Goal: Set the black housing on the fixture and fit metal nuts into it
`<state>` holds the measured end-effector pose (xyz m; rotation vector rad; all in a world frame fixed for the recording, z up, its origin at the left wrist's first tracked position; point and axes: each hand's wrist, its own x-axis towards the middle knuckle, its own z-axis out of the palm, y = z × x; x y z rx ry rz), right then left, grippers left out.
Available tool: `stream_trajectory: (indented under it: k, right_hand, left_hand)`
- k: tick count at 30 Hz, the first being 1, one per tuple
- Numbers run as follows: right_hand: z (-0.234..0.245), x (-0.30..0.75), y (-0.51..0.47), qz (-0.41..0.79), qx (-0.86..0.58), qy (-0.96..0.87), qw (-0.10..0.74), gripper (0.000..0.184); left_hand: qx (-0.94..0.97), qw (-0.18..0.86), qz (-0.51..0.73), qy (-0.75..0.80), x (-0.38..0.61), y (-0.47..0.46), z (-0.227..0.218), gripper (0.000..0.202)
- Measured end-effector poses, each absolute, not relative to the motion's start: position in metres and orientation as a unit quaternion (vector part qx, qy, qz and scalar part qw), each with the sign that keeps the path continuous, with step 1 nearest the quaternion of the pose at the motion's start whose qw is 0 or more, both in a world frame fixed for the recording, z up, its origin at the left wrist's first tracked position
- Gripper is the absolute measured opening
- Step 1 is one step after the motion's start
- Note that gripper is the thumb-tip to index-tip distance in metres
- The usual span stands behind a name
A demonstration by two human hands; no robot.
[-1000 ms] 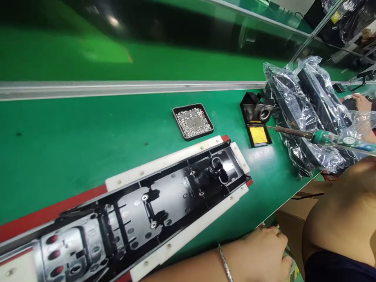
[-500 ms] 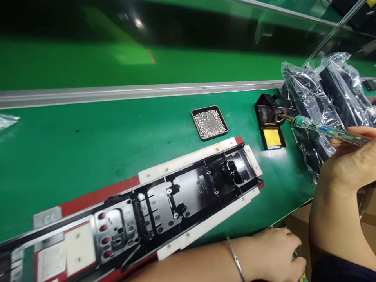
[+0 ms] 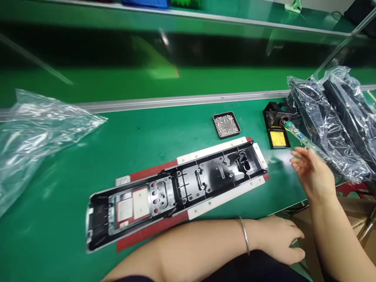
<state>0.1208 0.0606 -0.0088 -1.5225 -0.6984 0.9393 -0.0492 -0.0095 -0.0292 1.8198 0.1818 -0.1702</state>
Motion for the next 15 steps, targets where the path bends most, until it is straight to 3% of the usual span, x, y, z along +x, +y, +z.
stream_trajectory:
  k: [6,12,15]
  right_hand:
    - [0.001,0.096,0.031,0.453,-0.686,-0.238,0.517,0.132]
    - [0.0,0.082,0.014,0.45,-0.69,-0.372,0.427,0.113]
    - [-0.003,0.072,0.012,0.413,-0.677,-0.468,0.39,0.1]
  left_hand:
    - [0.872,0.482,-0.005,0.084,-0.051,-0.027,-0.026,0.032]
    - [0.907,0.39,0.139,0.077,-0.117,-0.016,0.027,0.025]
    - [0.875,0.354,0.241,0.227,-0.203,-0.004,0.047,0.027]
